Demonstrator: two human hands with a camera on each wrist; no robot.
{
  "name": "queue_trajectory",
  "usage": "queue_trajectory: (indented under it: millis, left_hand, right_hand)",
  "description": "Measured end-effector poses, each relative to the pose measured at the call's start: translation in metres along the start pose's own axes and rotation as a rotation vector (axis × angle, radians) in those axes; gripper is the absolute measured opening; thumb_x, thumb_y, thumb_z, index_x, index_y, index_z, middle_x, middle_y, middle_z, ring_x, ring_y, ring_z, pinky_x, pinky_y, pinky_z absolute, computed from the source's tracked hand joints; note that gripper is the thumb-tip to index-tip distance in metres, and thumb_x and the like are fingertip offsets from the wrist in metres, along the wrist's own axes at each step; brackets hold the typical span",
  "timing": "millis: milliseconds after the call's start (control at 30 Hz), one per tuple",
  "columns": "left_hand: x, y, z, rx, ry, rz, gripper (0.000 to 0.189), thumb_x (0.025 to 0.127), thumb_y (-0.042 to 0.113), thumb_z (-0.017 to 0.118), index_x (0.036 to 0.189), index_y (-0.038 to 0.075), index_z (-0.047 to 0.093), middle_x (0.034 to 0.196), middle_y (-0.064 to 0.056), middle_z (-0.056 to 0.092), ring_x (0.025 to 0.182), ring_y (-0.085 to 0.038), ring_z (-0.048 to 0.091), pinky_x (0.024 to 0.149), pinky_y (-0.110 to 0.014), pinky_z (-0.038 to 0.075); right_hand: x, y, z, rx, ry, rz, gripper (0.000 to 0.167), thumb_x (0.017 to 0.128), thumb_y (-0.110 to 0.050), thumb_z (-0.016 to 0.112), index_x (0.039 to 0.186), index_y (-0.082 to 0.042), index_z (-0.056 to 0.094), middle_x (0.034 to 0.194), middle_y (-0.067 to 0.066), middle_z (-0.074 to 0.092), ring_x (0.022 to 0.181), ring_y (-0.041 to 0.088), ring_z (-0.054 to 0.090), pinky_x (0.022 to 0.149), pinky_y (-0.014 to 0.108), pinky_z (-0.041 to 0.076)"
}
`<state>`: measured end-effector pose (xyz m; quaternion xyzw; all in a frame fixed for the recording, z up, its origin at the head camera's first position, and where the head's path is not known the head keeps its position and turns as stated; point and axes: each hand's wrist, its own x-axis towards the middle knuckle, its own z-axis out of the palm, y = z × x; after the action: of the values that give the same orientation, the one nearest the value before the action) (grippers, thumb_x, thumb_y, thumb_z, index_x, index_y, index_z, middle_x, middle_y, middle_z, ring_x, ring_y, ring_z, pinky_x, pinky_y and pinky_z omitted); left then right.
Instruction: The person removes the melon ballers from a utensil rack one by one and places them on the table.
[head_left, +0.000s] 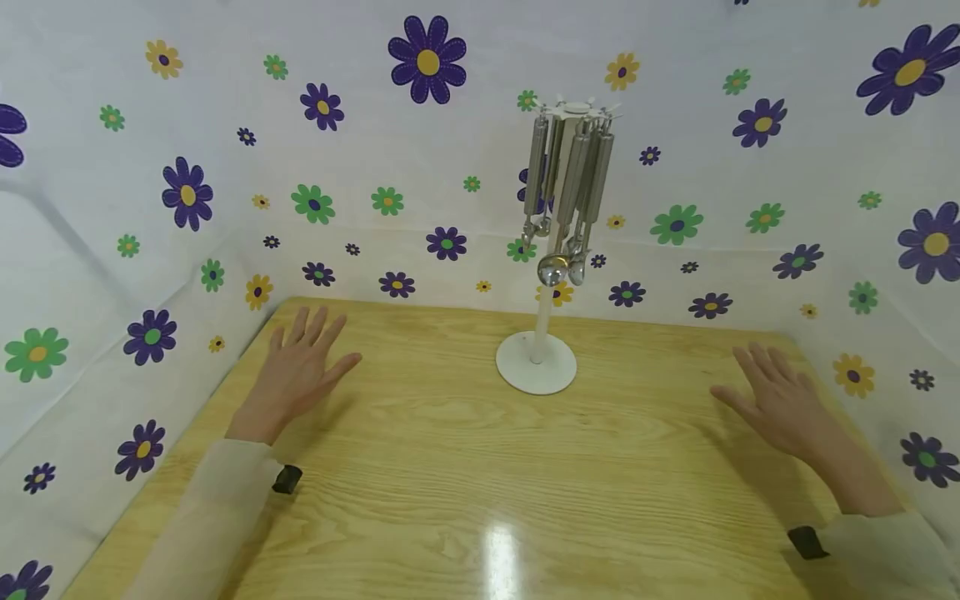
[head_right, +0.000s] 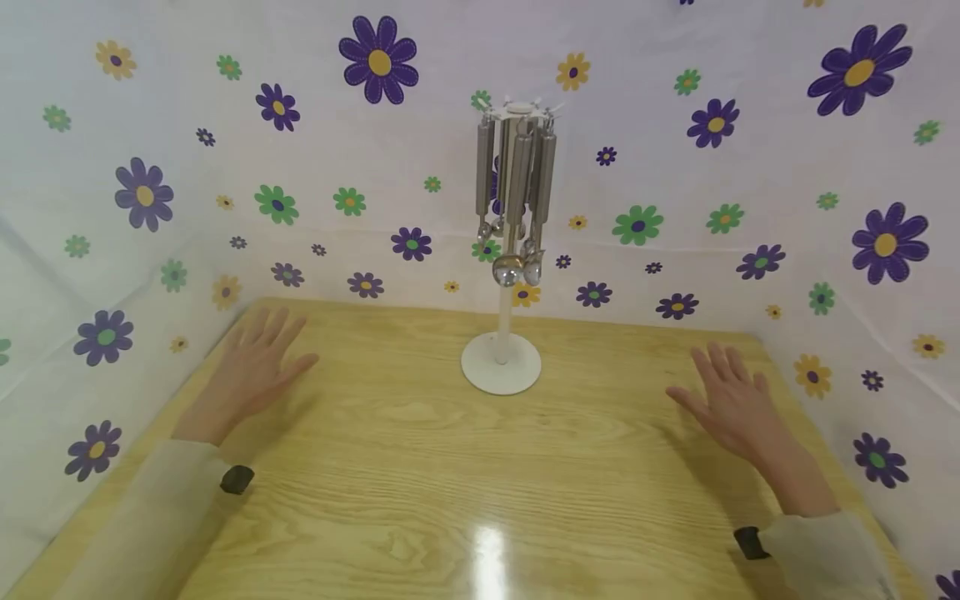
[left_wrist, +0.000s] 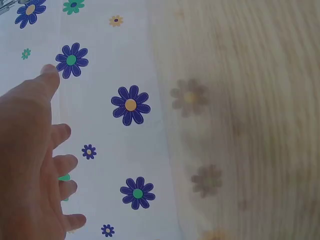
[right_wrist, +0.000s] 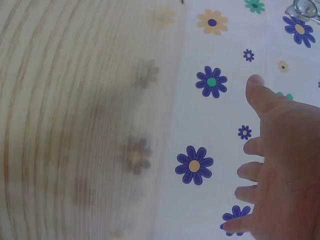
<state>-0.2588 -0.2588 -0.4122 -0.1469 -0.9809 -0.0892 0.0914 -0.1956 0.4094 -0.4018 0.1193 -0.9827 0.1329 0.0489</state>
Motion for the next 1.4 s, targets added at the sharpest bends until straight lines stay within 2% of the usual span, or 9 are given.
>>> queue_trajectory:
  millis: [167,367,533,633,767,900,1033,1133,1400]
  left_hand:
    - [0.008,0.007,-0.001,-0.012,0.054,0.044,0.076,0.108,0.054,0.042,0.163,0.005,0.025,0.169,-0.023,0.015,0.155,-0.045,0.007,0.119,-0.068,0.010]
    - [0.021,0.026,-0.005,-0.068,0.138,0.114,0.073,0.108,0.048,0.051,0.161,0.003,0.028,0.166,-0.024,0.024,0.154,-0.043,0.018,0.119,-0.066,0.019]
    - [0.032,0.047,-0.012,-0.143,0.211,0.166,0.070,0.107,0.045,0.054,0.159,0.003,0.034,0.164,-0.021,0.032,0.153,-0.040,0.025,0.117,-0.064,0.024]
    - [0.036,0.060,-0.016,-0.195,0.249,0.203,0.065,0.106,0.039,0.058,0.156,0.002,0.039,0.160,-0.022,0.038,0.150,-0.040,0.032,0.117,-0.062,0.028]
    - [0.039,0.071,-0.018,-0.268,0.285,0.244,0.061,0.106,0.033,0.060,0.155,0.001,0.041,0.155,-0.022,0.045,0.144,-0.040,0.040,0.117,-0.057,0.031]
    - [0.038,0.078,-0.017,-0.352,0.271,0.216,0.059,0.107,0.033,0.058,0.155,0.002,0.042,0.155,-0.020,0.045,0.144,-0.038,0.042,0.117,-0.055,0.033]
    - [0.043,0.088,-0.019,-0.433,0.271,0.194,0.055,0.108,0.033,0.056,0.153,0.003,0.044,0.153,-0.018,0.049,0.140,-0.036,0.046,0.116,-0.053,0.036]
    - [0.046,0.098,-0.022,-0.486,0.290,0.204,0.051,0.108,0.028,0.057,0.151,0.002,0.046,0.149,-0.016,0.053,0.134,-0.033,0.052,0.113,-0.050,0.040]
    - [0.053,0.134,-0.037,-0.614,0.334,0.251,0.048,0.107,0.022,0.059,0.150,0.003,0.048,0.142,-0.013,0.059,0.126,-0.028,0.057,0.099,-0.047,0.050]
  right_hand:
    - [0.007,-0.011,-0.002,0.037,0.096,-0.074,0.073,0.108,-0.033,0.057,0.150,0.019,0.030,0.151,0.045,0.031,0.140,0.062,0.027,0.113,0.072,0.020]
    - [0.016,-0.032,-0.005,0.022,0.154,-0.063,0.058,0.107,-0.030,0.060,0.142,0.014,0.047,0.139,0.041,0.049,0.124,0.060,0.047,0.098,0.073,0.038]
    - [0.022,-0.047,-0.005,0.061,0.200,-0.092,0.050,0.107,-0.025,0.059,0.139,0.013,0.052,0.132,0.038,0.056,0.093,0.050,0.065,0.086,0.069,0.047]
    - [0.026,-0.055,-0.004,0.108,0.244,-0.121,0.045,0.106,-0.019,0.060,0.137,0.013,0.054,0.129,0.037,0.059,0.089,0.049,0.067,0.082,0.067,0.050]
    - [0.029,-0.064,-0.003,0.194,0.272,-0.122,0.041,0.106,-0.015,0.059,0.136,0.013,0.056,0.127,0.036,0.062,0.102,0.053,0.065,0.082,0.067,0.052]
    - [0.033,-0.073,-0.001,0.244,0.291,-0.121,0.038,0.106,-0.013,0.060,0.135,0.011,0.058,0.126,0.033,0.064,0.101,0.050,0.067,0.082,0.063,0.053]
    - [0.039,-0.084,-0.001,0.270,0.328,-0.125,0.035,0.105,-0.014,0.062,0.133,0.007,0.062,0.125,0.028,0.067,0.103,0.042,0.068,0.084,0.029,0.057]
    - [0.044,-0.094,-0.003,0.311,0.336,-0.129,0.034,0.106,-0.016,0.061,0.132,0.005,0.064,0.121,0.025,0.070,0.100,0.040,0.069,0.079,0.006,0.043]
    - [0.059,-0.123,-0.012,0.381,0.330,-0.123,0.032,0.107,-0.019,0.060,0.132,0.001,0.066,0.120,0.020,0.072,0.100,0.037,0.070,0.079,0.007,0.040]
